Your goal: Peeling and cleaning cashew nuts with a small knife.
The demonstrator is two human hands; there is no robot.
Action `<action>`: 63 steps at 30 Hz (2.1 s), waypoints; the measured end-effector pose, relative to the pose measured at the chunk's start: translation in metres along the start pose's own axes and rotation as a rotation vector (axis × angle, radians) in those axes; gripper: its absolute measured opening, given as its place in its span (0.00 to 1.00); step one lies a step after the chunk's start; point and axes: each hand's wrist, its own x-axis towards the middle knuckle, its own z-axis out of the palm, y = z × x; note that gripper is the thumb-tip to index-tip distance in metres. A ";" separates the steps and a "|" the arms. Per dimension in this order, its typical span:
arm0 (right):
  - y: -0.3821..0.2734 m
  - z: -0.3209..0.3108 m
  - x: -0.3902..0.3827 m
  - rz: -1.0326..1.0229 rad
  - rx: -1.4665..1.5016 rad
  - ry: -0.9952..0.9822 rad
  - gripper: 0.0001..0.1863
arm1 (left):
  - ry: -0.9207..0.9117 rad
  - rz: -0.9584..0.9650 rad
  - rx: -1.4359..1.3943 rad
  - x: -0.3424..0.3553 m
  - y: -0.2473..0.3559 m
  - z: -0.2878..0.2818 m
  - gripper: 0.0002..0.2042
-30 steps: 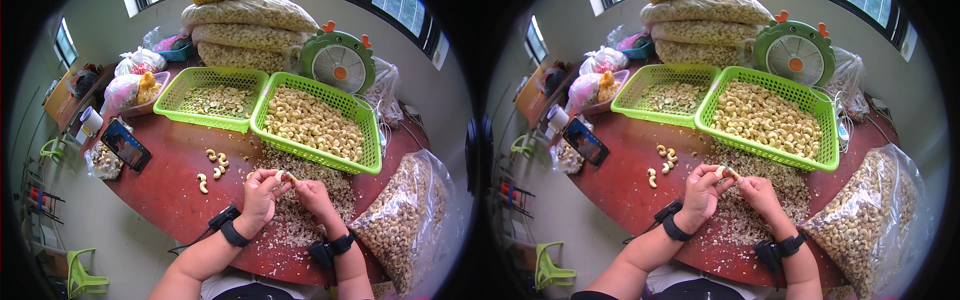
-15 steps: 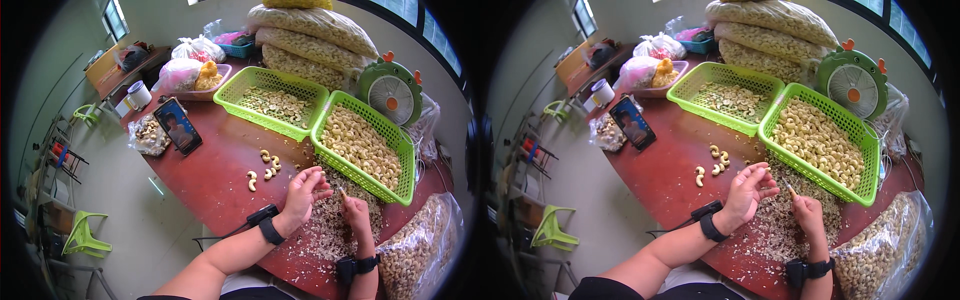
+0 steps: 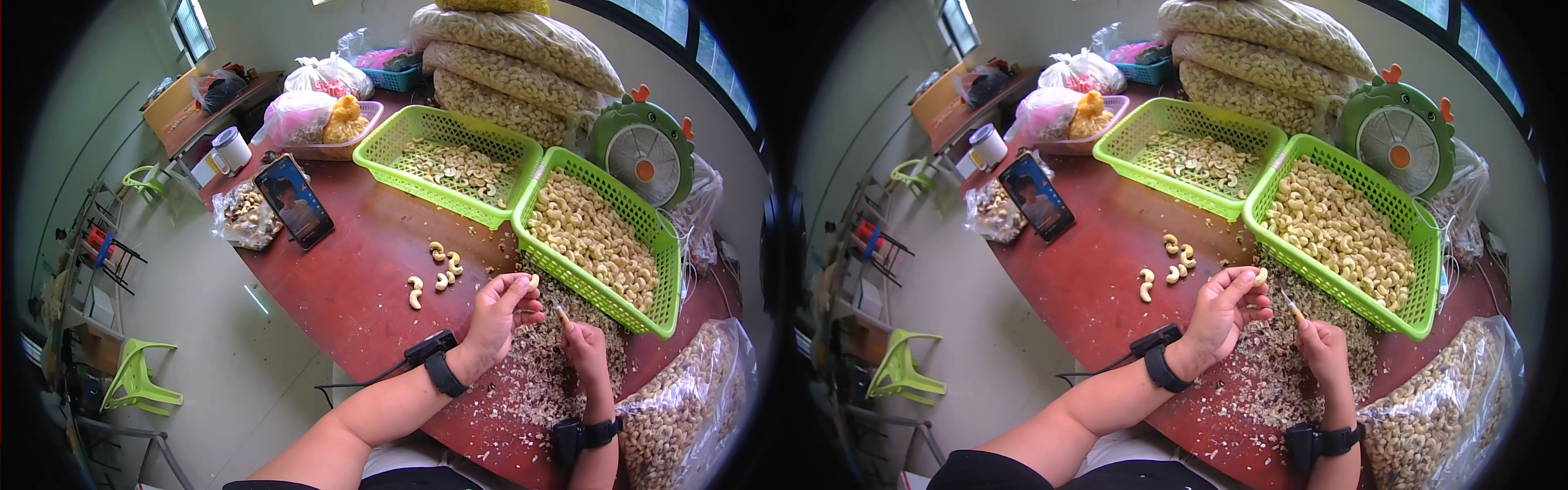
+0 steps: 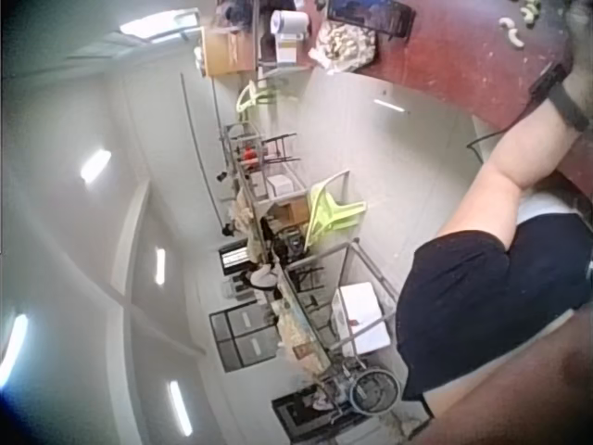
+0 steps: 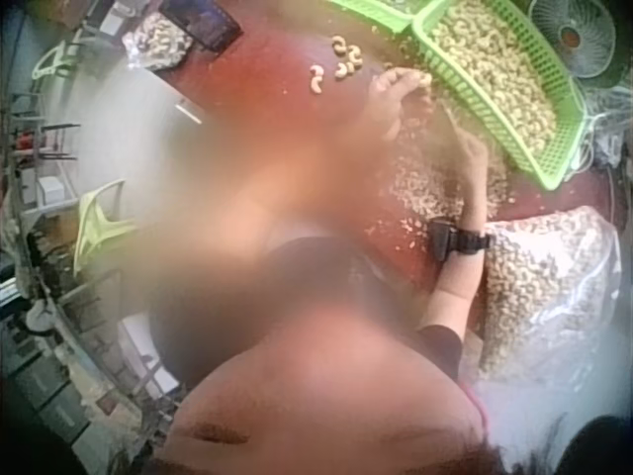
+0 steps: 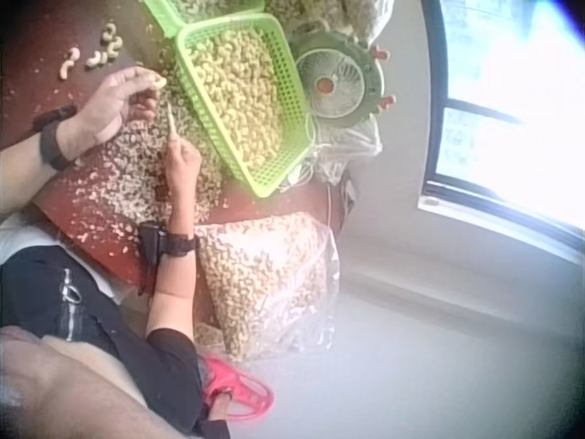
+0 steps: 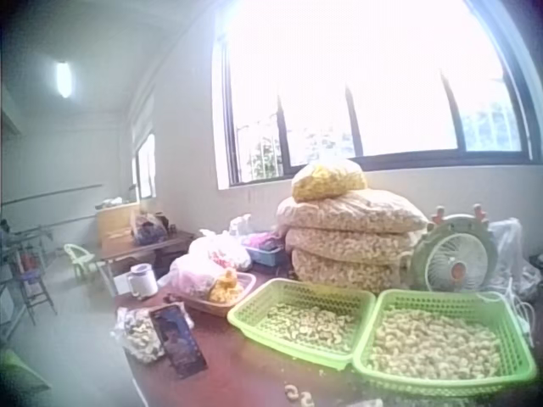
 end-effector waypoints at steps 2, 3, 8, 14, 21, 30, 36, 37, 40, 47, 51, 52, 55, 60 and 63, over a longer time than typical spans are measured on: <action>0.000 0.001 0.000 -0.006 -0.013 0.009 0.20 | 0.003 0.002 -0.001 0.000 0.000 -0.001 0.07; 0.001 0.001 0.000 -0.005 -0.013 0.009 0.20 | 0.006 0.005 -0.001 0.000 0.000 -0.001 0.07; 0.003 0.001 0.001 -0.030 -0.042 0.016 0.19 | -0.005 0.000 0.001 0.000 -0.001 -0.002 0.06; 0.003 0.002 0.000 -0.005 -0.028 0.013 0.19 | -0.020 0.024 -0.005 0.002 -0.005 -0.004 0.07; 0.002 0.001 0.000 -0.013 -0.044 0.003 0.19 | -0.008 0.020 0.040 0.001 -0.003 -0.003 0.08; 0.003 0.001 0.001 -0.015 -0.058 -0.003 0.19 | -0.013 0.019 0.036 0.002 -0.004 -0.003 0.10; 0.005 0.002 0.002 0.002 -0.078 0.007 0.18 | -0.006 0.015 0.051 0.002 -0.005 -0.004 0.09; 0.005 0.002 0.002 -0.001 -0.078 -0.002 0.18 | -0.006 0.015 0.051 0.002 -0.005 -0.005 0.09; 0.002 0.003 0.001 0.004 -0.088 -0.013 0.18 | -0.005 0.007 0.069 0.002 -0.005 -0.005 0.09; 0.003 0.003 0.001 0.013 -0.099 -0.039 0.18 | 0.010 -0.006 0.075 0.002 -0.006 -0.005 0.08; 0.001 0.004 0.000 0.015 -0.119 -0.041 0.18 | 0.015 0.000 0.078 0.002 -0.005 -0.006 0.07; 0.001 0.004 0.000 0.021 -0.114 -0.041 0.18 | 0.015 0.000 0.078 0.002 -0.006 -0.006 0.07; 0.001 0.004 0.000 0.024 -0.115 -0.044 0.17 | 0.021 -0.003 0.086 0.002 -0.006 -0.006 0.07; 0.001 0.004 0.000 0.014 -0.147 -0.048 0.17 | 0.036 -0.005 0.088 0.002 -0.005 -0.005 0.07; 0.001 0.004 0.000 0.008 -0.152 -0.055 0.17 | 0.039 -0.002 0.088 0.002 -0.005 -0.005 0.06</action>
